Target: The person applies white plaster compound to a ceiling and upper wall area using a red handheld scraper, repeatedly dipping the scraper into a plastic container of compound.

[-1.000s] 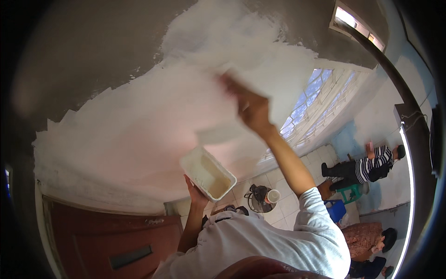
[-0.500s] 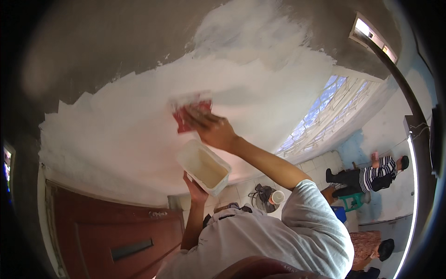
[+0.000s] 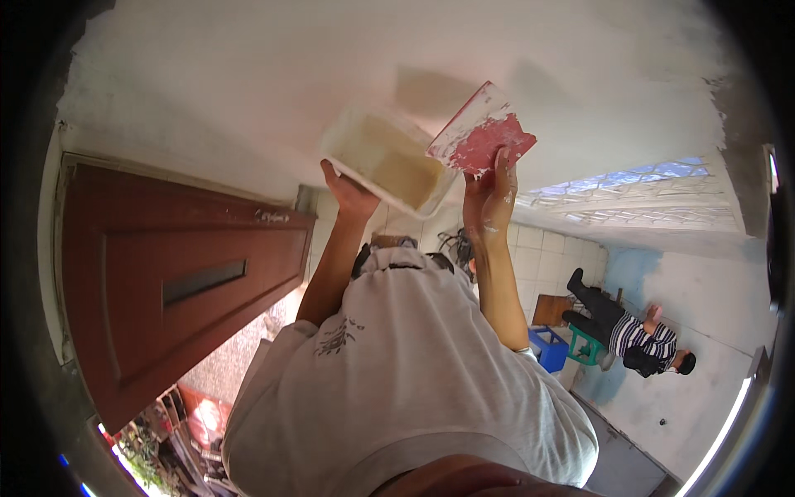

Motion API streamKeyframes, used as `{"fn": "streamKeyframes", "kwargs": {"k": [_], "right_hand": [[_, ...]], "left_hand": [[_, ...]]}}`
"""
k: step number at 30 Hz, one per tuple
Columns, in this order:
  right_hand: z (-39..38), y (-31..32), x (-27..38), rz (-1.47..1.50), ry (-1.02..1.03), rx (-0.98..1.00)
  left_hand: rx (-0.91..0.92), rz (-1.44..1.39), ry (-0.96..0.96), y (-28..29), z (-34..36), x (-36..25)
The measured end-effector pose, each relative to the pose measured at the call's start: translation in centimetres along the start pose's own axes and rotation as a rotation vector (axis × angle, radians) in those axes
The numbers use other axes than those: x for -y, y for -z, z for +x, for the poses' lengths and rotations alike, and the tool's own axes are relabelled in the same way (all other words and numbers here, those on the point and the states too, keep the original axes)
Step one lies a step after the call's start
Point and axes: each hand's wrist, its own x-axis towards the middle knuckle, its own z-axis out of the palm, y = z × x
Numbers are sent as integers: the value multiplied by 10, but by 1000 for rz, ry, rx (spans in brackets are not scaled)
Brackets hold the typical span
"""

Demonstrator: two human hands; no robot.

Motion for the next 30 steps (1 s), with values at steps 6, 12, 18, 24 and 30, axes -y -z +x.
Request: {"fn": "streamKeyframes", "kwargs": {"k": [6, 12, 18, 24, 30], "right_hand": [[-7, -8, -5, -16, 17, -45], [16, -1, 5, -96, 15, -6], [26, -7, 4, -140, 101, 18], [45, -6, 18, -107, 113, 30], [47, 16, 34, -137, 28, -2]], "left_hand": [[-80, 584, 0, 23, -24, 6], [-73, -18, 536, 78, -47, -8], [54, -393, 746, 17, -52, -29], [31, -581, 698, 11, -63, -20], [-159, -684, 765, 107, -84, 39]]}}
